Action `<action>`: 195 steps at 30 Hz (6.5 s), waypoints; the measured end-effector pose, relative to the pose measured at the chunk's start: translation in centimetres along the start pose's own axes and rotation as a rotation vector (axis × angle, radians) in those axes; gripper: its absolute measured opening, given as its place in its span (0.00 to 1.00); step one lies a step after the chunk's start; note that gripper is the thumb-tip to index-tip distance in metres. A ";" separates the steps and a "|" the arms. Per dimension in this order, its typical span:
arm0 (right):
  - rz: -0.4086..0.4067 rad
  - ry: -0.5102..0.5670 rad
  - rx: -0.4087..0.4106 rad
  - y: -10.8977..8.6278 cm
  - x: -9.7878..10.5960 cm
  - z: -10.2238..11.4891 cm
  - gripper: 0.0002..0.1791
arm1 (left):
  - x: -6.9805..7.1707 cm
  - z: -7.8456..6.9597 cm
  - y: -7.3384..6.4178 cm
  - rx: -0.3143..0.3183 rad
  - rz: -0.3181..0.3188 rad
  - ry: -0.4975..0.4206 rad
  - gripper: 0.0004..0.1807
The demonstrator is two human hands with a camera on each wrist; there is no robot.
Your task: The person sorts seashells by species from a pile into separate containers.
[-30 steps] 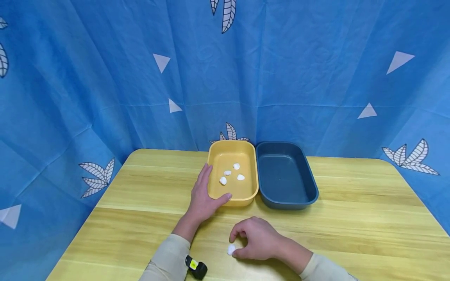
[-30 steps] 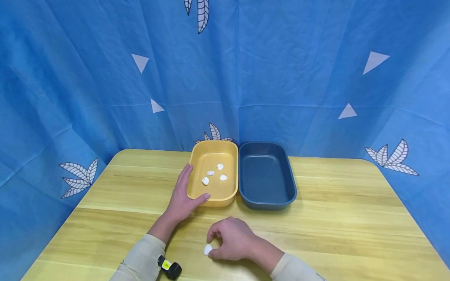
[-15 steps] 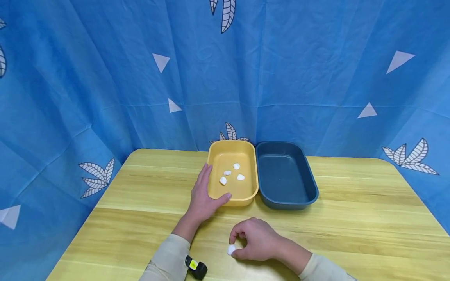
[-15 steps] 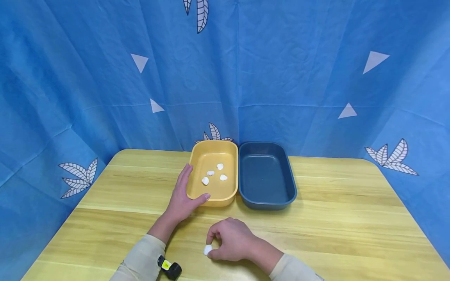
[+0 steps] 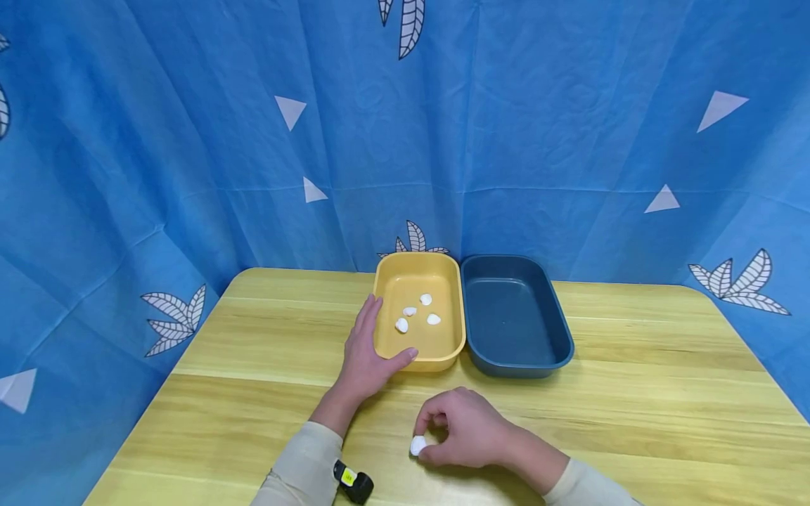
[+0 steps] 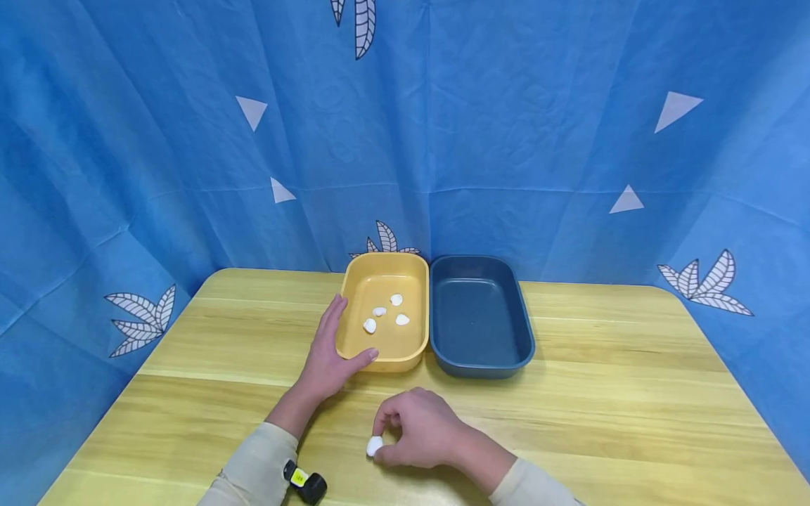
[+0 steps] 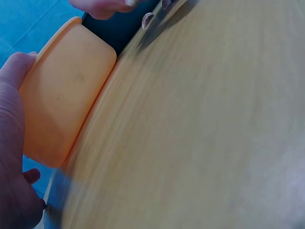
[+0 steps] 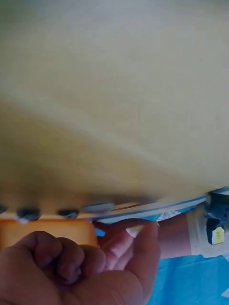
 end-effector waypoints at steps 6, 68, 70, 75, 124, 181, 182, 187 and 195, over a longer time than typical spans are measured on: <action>-0.039 0.030 -0.013 -0.1 1.6 0.4 0.11 | 0.1 -0.1 0.1 -0.024 -0.013 -0.003 0.58; -0.442 0.141 -0.278 10.6 12.4 -3.6 0.11 | -0.1 0.1 0.3 -0.040 0.005 0.030 0.59; -0.453 0.155 -0.293 10.8 12.3 -3.9 0.10 | -0.1 0.1 0.3 -0.035 0.007 0.033 0.59; -0.462 0.174 -0.314 11.3 12.1 -4.4 0.10 | -0.1 0.2 0.3 -0.024 0.011 0.028 0.59; -0.429 0.086 -0.314 11.9 11.1 -5.2 0.16 | 0.0 0.0 0.2 -0.031 0.004 0.010 0.59; -0.440 -0.074 -0.021 -2.3 5.7 -1.5 0.11 | -0.2 0.1 0.0 -0.026 -0.002 0.015 0.58; -0.442 -0.083 -0.020 -2.4 5.5 -1.4 0.11 | -0.2 0.1 0.0 -0.025 -0.003 0.013 0.58; -0.450 -0.082 -0.064 -2.8 4.8 -1.9 0.11 | 0.0 -0.1 0.1 -0.039 -0.016 0.006 0.58; -0.409 -0.067 -0.140 -3.0 4.0 -3.0 0.11 | 0.0 -0.1 0.1 -0.023 -0.006 0.007 0.58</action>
Point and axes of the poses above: each hand's wrist, its own y-axis towards the middle knuckle, its own x-axis out of the back of the hand, z = x × y, the point moved 4 cm from there along y, towards the middle knuckle, and after that the axes turned 4 degrees about -x, right-handed, at the moved point
